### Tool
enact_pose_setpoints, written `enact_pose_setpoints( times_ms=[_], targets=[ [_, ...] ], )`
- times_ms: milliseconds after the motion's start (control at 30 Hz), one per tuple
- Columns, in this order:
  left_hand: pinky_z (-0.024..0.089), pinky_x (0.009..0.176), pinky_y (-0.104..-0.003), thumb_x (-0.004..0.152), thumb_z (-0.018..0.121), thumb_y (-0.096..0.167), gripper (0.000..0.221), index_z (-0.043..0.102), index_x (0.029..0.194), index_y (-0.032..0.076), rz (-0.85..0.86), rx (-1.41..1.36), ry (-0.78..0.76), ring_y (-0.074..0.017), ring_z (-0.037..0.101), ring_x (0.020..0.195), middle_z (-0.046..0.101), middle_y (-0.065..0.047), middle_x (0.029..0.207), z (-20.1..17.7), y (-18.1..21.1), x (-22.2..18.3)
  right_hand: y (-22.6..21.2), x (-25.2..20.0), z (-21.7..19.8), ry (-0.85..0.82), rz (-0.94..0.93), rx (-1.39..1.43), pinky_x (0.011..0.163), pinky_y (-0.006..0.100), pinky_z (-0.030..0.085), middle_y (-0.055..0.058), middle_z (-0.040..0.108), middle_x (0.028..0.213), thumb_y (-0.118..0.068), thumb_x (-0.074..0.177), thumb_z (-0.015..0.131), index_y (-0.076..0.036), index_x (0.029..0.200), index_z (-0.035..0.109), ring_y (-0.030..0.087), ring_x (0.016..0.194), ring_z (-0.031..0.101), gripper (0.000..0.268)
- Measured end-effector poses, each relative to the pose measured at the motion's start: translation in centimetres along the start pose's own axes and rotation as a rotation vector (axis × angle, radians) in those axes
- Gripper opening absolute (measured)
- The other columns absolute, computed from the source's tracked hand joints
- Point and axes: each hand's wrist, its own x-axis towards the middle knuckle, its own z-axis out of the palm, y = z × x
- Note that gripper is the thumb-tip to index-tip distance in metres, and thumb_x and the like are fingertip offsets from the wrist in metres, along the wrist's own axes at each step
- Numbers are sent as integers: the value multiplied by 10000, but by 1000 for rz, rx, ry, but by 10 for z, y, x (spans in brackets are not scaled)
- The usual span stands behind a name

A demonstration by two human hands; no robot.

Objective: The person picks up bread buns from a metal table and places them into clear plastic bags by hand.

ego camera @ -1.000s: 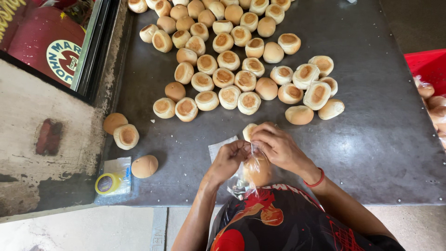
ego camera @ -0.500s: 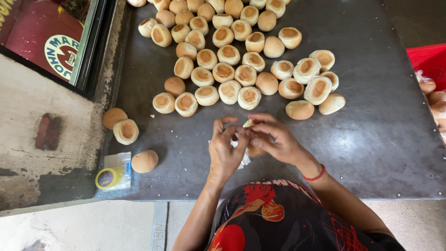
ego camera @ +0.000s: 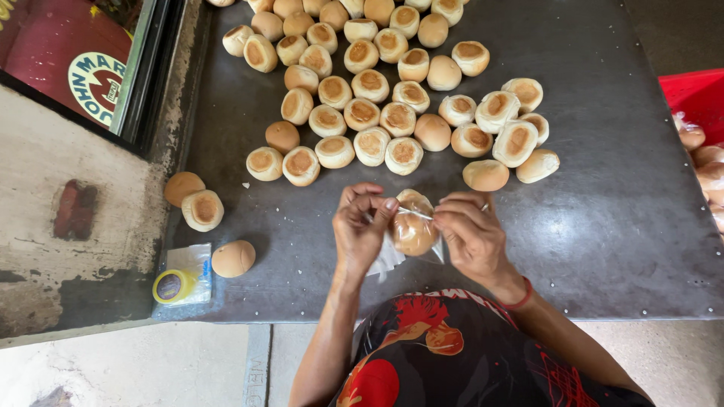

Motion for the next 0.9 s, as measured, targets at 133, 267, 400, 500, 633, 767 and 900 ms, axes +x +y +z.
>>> enact_pose_setpoints(
  times_ms=[133,267,400,500,633,767,900],
  targets=[
    [545,793,-256,915,773,58,101,768,979,-20,-8,-72,-115,-112,642,938,685,-71,1204,0,-17,13,22,-36,-13,-167,364,147,764,329,552,77,712,963,-61,946,722,-42,977,675,200,879,681,59],
    [546,932,-269,959,750,-4,535,573,1463,32,-192,-351,-126,-157,637,1012,651,-173,1162,-15,-14,22,87,-71,-81,-346,601,-110,723,332,593,100,727,975,-75,948,705,-63,1029,679,206,837,723,86],
    [554,1061,-376,972,616,-120,761,281,1628,71,-23,-606,-239,-276,627,1306,424,-150,1597,-7,8,16,106,-86,-120,-331,495,-721,700,363,553,122,733,1001,-53,1058,756,-72,985,743,236,745,694,77],
    [552,1067,-401,982,592,-142,782,240,1643,82,-32,-639,-267,-309,614,1317,382,-185,1625,9,20,14,89,-67,-102,-202,502,-380,765,358,567,118,720,1063,-110,1073,763,-54,1104,730,222,842,703,72],
    [545,1096,-415,985,612,-121,780,243,1645,71,-76,-808,-325,-317,606,1314,392,-196,1623,30,25,7,43,-26,-42,-233,605,562,1036,306,498,58,614,1407,-144,984,705,-65,1384,587,162,1317,583,425],
    [533,1107,-405,1010,616,-97,746,264,1653,40,-77,-843,-314,-308,590,1341,433,-227,1605,30,24,-5,14,-6,-6,-343,648,1020,1089,300,453,16,578,1345,-51,968,669,-42,1354,572,128,1289,535,399],
    [595,961,-322,1018,650,-8,509,490,1500,16,-67,-564,-212,-203,698,1135,672,-147,1317,2,10,-1,24,-6,-3,-288,652,1022,1001,310,511,47,663,1211,50,1046,614,-4,1163,666,133,1117,625,139]
  ],
)
